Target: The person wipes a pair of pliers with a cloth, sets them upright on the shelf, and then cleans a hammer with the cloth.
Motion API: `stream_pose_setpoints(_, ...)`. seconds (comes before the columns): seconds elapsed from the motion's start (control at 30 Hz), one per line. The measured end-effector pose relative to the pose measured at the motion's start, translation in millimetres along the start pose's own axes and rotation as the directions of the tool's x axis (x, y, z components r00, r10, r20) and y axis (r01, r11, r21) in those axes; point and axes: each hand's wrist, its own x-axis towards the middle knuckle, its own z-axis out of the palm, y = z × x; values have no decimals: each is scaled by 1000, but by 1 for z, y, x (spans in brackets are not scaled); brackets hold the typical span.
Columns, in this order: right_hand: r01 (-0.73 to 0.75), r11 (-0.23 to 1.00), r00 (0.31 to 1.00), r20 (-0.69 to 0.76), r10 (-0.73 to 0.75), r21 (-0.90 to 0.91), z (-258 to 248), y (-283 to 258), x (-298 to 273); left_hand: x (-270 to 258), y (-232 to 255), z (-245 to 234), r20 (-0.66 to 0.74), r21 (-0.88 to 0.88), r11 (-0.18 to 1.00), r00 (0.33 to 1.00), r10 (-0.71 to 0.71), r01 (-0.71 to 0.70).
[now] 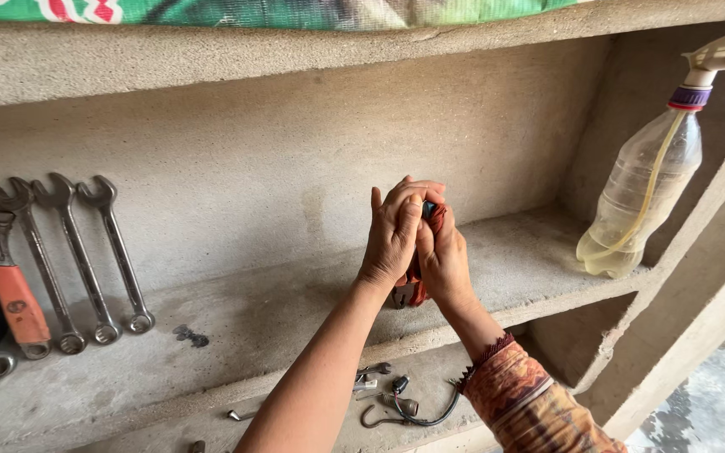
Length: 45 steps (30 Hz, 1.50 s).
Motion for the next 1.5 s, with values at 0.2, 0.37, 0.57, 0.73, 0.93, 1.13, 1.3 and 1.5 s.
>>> stream_pose_setpoints(0.2, -18, 999, 1000, 19, 18, -31, 16, 22, -36, 2, 6, -6, 9, 14, 995, 995, -98, 98)
stream_pose_setpoints(0.37, 27, 996, 997, 73, -21, -81, 16, 31, -44, -3, 3, -9, 0, -11, 992, 992, -124, 124)
stream_pose_setpoints(0.57, 37, 998, 992, 125, -30, -49, 33, 46, -50, -13, -12, -22, -81, -220, 953, 970, -230, 207)
stream_pose_setpoints(0.73, -82, 993, 956, 276, 103, -86, 44, 39, -55, -22, -27, -47, -189, -243, 963, 968, -166, 117)
stream_pose_setpoints(0.93, 345, 895, 935, 193, -299, -282, 51, 30, -72, -43, -17, -76, -365, -577, 769, 755, -544, 276)
stream_pose_setpoints(1.13, -18, 998, 902, 430, 46, -67, 37, 22, -88, -43, 34, -113, -471, -644, 704, 571, -672, 298)
stream_pose_setpoints(1.3, -304, 896, 871, 475, 125, 323, 28, -7, -85, -54, 52, -130, -492, -771, 632, 558, -669, 78)
stream_pose_setpoints(1.5, -568, 632, 781, 587, 214, 526, -2, -34, -69, -67, 55, -144, -587, -72, 952, 759, -281, 297)
